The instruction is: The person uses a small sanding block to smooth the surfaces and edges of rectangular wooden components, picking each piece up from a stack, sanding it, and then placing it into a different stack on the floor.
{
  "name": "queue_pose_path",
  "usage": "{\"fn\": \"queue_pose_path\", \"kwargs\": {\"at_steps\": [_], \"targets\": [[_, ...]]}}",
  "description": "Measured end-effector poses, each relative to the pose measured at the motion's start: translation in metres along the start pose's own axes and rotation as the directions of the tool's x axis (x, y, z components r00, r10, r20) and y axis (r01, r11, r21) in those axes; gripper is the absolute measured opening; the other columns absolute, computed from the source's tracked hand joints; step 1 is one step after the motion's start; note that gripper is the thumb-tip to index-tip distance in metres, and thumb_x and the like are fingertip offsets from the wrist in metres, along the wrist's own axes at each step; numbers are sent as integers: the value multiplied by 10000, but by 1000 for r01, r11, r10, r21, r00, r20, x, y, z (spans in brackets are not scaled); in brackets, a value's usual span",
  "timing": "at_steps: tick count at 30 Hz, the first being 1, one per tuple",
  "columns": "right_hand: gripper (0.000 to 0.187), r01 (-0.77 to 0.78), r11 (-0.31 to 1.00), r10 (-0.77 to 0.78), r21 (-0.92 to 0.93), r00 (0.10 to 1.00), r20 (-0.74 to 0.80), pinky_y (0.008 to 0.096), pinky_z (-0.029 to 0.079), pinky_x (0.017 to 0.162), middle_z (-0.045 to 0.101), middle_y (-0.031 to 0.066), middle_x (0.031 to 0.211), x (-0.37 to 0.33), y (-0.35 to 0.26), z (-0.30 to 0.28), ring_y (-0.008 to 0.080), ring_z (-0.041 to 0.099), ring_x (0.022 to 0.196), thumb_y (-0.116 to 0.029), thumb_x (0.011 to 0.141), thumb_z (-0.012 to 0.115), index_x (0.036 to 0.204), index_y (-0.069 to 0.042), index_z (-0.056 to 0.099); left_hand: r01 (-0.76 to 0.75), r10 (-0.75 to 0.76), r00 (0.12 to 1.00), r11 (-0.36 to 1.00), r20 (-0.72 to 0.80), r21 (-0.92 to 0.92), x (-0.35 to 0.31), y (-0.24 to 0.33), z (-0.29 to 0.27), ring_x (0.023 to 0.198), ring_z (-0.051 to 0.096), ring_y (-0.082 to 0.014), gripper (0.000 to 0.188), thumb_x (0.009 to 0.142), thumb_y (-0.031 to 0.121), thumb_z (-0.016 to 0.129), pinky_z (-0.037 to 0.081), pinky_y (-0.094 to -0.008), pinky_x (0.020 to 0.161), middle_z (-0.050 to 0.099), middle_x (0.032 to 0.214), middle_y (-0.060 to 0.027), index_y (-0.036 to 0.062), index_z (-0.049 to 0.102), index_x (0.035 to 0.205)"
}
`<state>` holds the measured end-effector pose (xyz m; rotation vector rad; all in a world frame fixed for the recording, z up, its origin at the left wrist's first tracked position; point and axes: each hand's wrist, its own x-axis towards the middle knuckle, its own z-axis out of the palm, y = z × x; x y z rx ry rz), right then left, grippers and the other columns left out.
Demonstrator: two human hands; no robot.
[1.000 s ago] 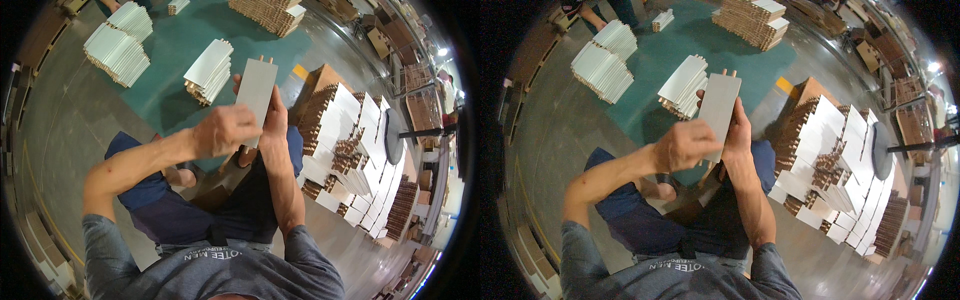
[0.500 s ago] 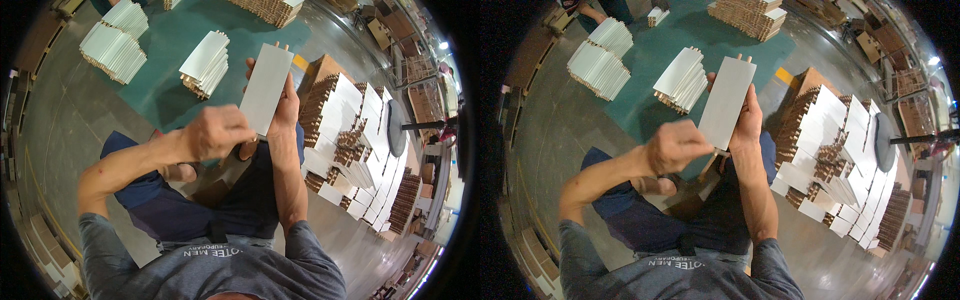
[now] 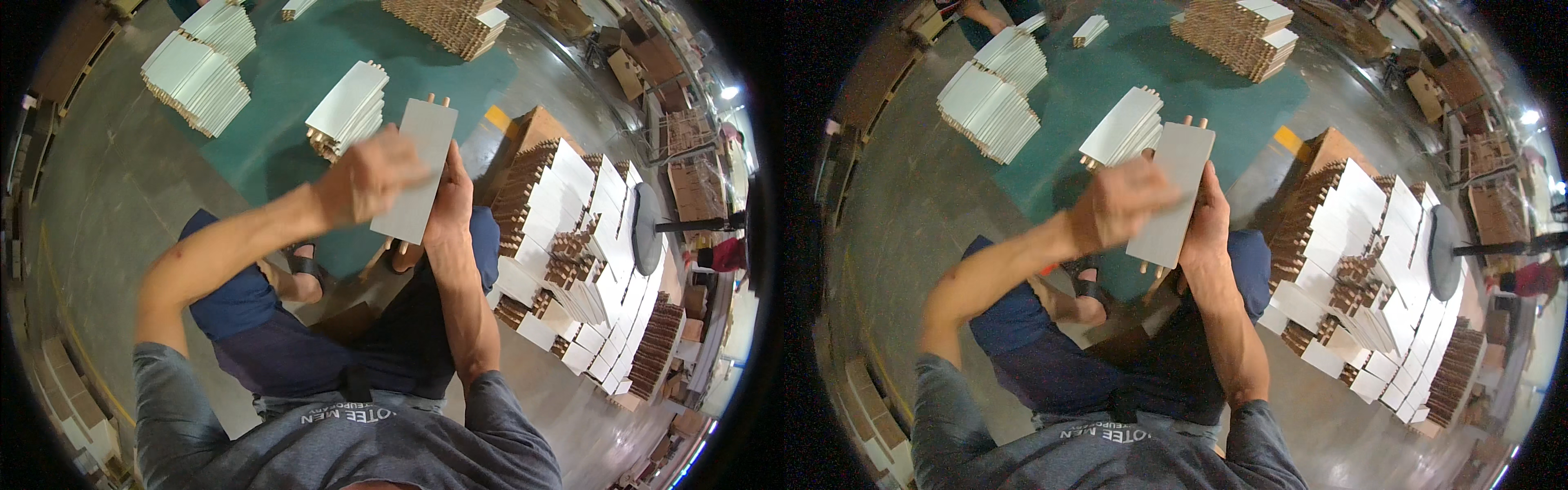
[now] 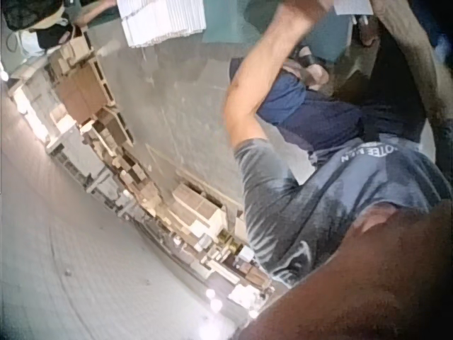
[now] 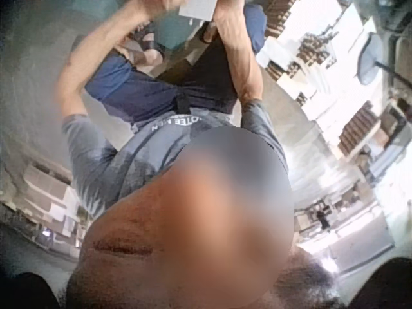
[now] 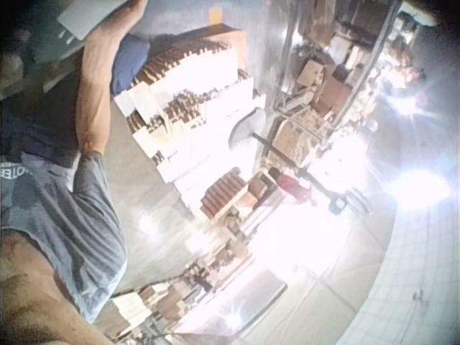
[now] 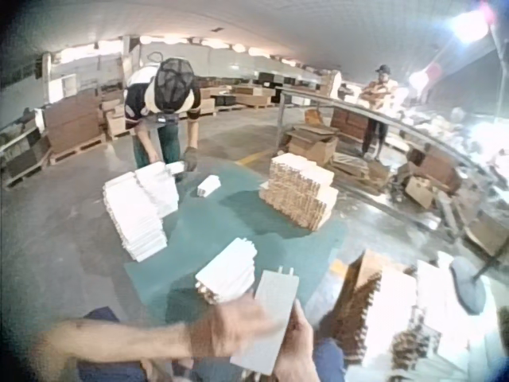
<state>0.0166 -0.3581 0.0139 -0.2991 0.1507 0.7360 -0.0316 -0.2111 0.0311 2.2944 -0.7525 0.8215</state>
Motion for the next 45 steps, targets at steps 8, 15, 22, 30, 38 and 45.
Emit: {"fn": "queue_pose_path", "kwargs": {"at_steps": [8, 15, 22, 30, 38, 45], "targets": [[565, 55, 998, -47, -18, 947, 317, 481, 587, 898, 580, 243, 1385, 12, -25, -24, 325, 628, 1181, -436, 1093, 296, 1508, -80, 440, -174, 188, 982, 947, 27, -270, -16, 73, -13, 719, 618, -231, 235, 798, 32, 677, 513, -363, 581, 638, 881, -91, 6, 690, 1031], [489, 24, 986, 4, -163, 986, 168, 486, 557, 864, 657, 154, 1236, 5, -11, -20, 319, 647, 1071, -407, 1096, 330, 1352, -72, 577, 236, -245, 937, 969, -250, -66, 13, -7, -31, 781, 649, -303, 180, 831, -7, 690, 524, -378, 656, 654, 878, -106, 28, 711, 1006], [505, -65, 998, 65, 16, 998, 1, 496, 536, 931, 635, 146, 1294, 9, 7, -24, 293, 635, 1113, -408, 1086, 372, 1426, -70, 528, 153, -149, 987, 986, -55, 65, -8, -21, -16, 783, 653, -307, 189, 821, 44, 688, 534, -417, 667, 647, 850, -123, 14, 729, 1003], [550, 25, 826, -59, -564, 997, -42, 369, 545, 783, 662, 105, 1173, 15, -14, -23, 206, 636, 971, -522, 1018, 514, 1360, -95, 570, -297, 289, 952, 951, -99, -83, -9, 95, -32, 770, 581, -173, 209, 744, 96, 704, 511, -301, 605, 598, 845, -46, -2, 684, 927], [848, 5, -6, -321, -1000, 947, 6, 380, 531, 827, 630, 207, 1106, 111, 9, 6, 285, 640, 991, -573, 848, 729, 1359, 63, 497, -148, 100, 949, 979, -299, -143, 11, 47, -41, 808, 612, -249, 259, 717, 56, 689, 534, -382, 660, 559, 832, -89, -24, 649, 961], [1036, -175, -553, -473, -814, 871, 135, 465, 479, 998, 580, 331, 1249, 208, 46, 15, 421, 588, 1205, -684, 708, 752, 1292, 126, 476, -133, 71, 882, 986, -466, -101, 17, 34, -46, 836, 591, -238, 177, 642, 103, 706, 519, -374, 653, 529, 828, -72, 38, 569, 734]]}}
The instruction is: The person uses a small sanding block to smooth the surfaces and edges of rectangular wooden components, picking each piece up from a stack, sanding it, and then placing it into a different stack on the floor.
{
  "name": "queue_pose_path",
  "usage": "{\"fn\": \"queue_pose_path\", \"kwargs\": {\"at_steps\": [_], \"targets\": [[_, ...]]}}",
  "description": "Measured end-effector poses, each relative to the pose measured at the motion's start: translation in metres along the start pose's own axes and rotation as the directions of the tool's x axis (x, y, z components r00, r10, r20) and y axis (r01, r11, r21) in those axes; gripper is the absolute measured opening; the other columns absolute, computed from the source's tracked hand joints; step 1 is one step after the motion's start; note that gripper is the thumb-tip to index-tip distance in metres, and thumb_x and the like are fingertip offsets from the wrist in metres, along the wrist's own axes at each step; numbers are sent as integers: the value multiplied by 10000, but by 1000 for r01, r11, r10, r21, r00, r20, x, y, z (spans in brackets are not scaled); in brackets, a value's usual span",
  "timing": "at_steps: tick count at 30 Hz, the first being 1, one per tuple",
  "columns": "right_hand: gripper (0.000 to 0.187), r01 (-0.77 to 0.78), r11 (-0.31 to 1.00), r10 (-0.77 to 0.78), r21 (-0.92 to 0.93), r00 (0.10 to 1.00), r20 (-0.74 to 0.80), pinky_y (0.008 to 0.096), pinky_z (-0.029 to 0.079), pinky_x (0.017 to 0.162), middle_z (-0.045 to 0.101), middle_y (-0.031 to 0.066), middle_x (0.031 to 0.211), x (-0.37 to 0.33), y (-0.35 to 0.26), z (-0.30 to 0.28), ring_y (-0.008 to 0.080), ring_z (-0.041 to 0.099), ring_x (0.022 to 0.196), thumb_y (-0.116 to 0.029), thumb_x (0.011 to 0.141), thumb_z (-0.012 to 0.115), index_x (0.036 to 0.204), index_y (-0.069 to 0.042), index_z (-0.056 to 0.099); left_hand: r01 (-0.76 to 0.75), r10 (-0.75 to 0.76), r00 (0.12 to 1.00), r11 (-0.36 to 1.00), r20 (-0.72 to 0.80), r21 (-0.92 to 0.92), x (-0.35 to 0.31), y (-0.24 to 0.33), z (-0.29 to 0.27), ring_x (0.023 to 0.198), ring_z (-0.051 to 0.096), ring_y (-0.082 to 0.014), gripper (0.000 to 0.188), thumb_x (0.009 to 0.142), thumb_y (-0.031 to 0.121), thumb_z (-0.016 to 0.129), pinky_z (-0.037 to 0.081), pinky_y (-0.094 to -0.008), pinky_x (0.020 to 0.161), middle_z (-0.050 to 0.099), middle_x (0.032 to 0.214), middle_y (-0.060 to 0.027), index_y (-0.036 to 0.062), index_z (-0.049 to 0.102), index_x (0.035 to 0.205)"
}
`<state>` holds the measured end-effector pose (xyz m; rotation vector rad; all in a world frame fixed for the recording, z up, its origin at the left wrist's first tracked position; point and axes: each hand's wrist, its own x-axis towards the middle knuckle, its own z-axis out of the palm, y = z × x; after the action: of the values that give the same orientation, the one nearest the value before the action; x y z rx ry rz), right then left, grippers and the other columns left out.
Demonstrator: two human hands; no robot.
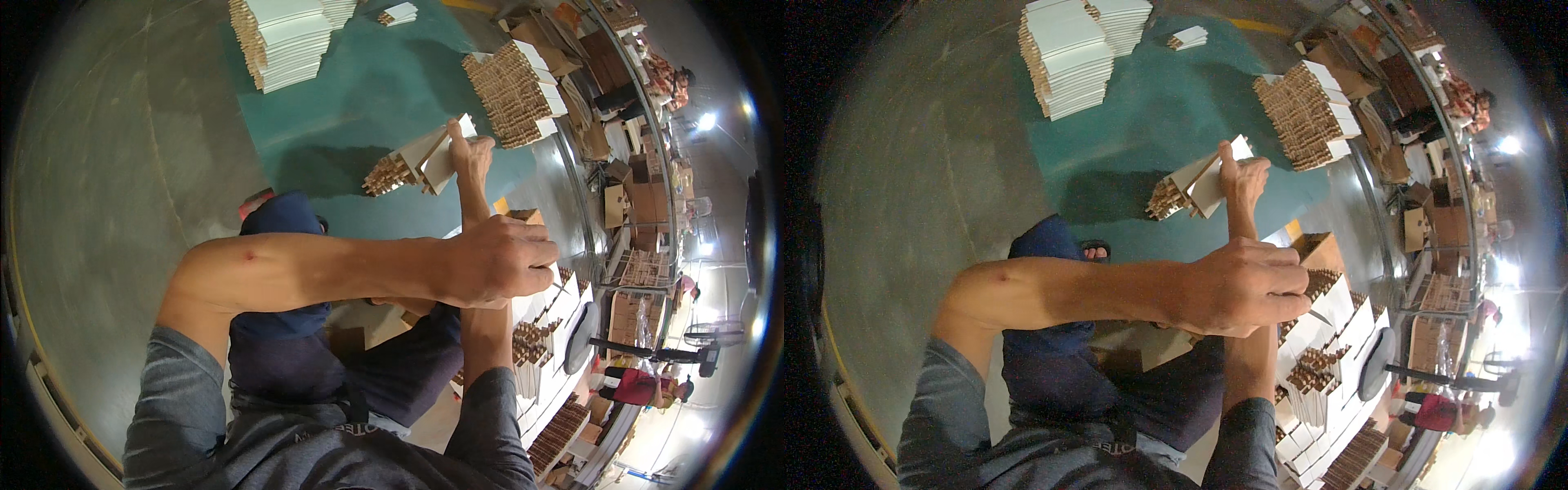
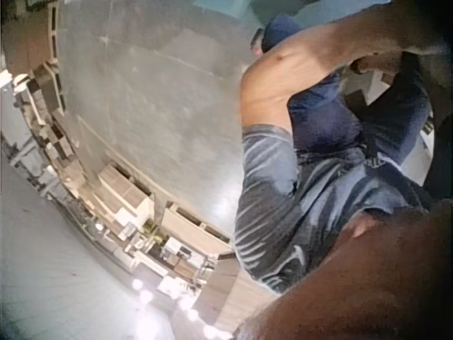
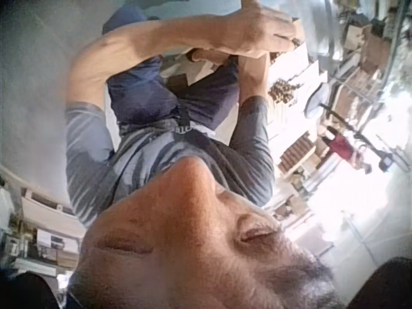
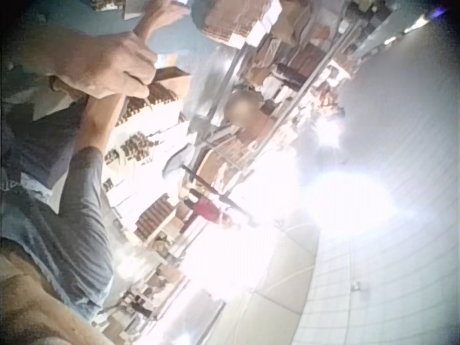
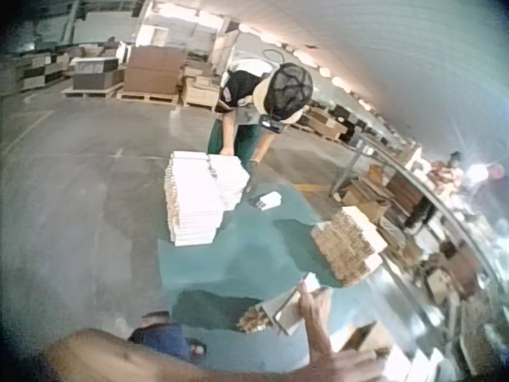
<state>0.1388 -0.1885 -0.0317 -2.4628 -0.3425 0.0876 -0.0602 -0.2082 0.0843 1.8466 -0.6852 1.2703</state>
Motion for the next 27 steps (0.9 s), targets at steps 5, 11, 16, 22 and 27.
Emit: {"fn": "queue_pose_path", "kwargs": {"at_steps": [5, 11, 16, 22, 27], "targets": [[1012, -88, 991, 82, -96, 994, -66, 544, 483, 1009, 499, 307, 1354, 11, -1, 26, 467, 576, 1211, -678, 737, 741, 1349, 57, 410, 32, -33, 999, 997, -3, -77, 1, -3, -7, 775, 573, -267, 212, 741, 85, 650, 502, -400, 679, 538, 828, -117, -37, 646, 914], [922, 100, 986, -106, -133, 993, -45, 512, 447, 1040, 539, 313, 1310, -2, 10, 3, 460, 546, 1231, -648, 797, 718, 1361, 34, 459, 33, -36, 997, 998, -64, -56, 4, -15, -11, 731, 577, -199, 80, 853, 48, 635, 518, -352, 615, 560, 786, -85, 9, 685, 902], [366, 239, 961, -253, 137, 963, 92, 371, 502, 753, 644, 158, 1003, -51, 48, -74, 259, 624, 924, -276, 949, 663, 1126, 44, 640, 104, -100, 993, 993, -68, 54, 10, -37, -16, 694, 592, -170, 69, 856, -9, 672, 521, -282, 556, 591, 758, -65, 18, 703, 912], [336, -39, 832, 46, 554, 999, 1, 216, 376, 546, 643, 0, 839, -203, 125, -203, 47, 473, 603, -250, 998, 652, 1224, -2, 672, 111, -102, 992, 986, -75, 123, 23, -51, -15, 774, 670, -168, 117, 887, -8, 704, 545, -288, 646, 694, 870, -65, 26, 746, 991], [289, -385, 660, 407, 645, 905, 123, 221, 400, 524, 660, 17, 857, -336, 260, -172, 48, 490, 598, -201, 1017, 626, 1199, 21, 664, 162, -162, 986, 987, -42, -5, 23, -51, -36, 759, 644, -162, 102, 916, 18, 688, 506, -290, 682, 710, 891, -56, 23, 748, 998]]}}
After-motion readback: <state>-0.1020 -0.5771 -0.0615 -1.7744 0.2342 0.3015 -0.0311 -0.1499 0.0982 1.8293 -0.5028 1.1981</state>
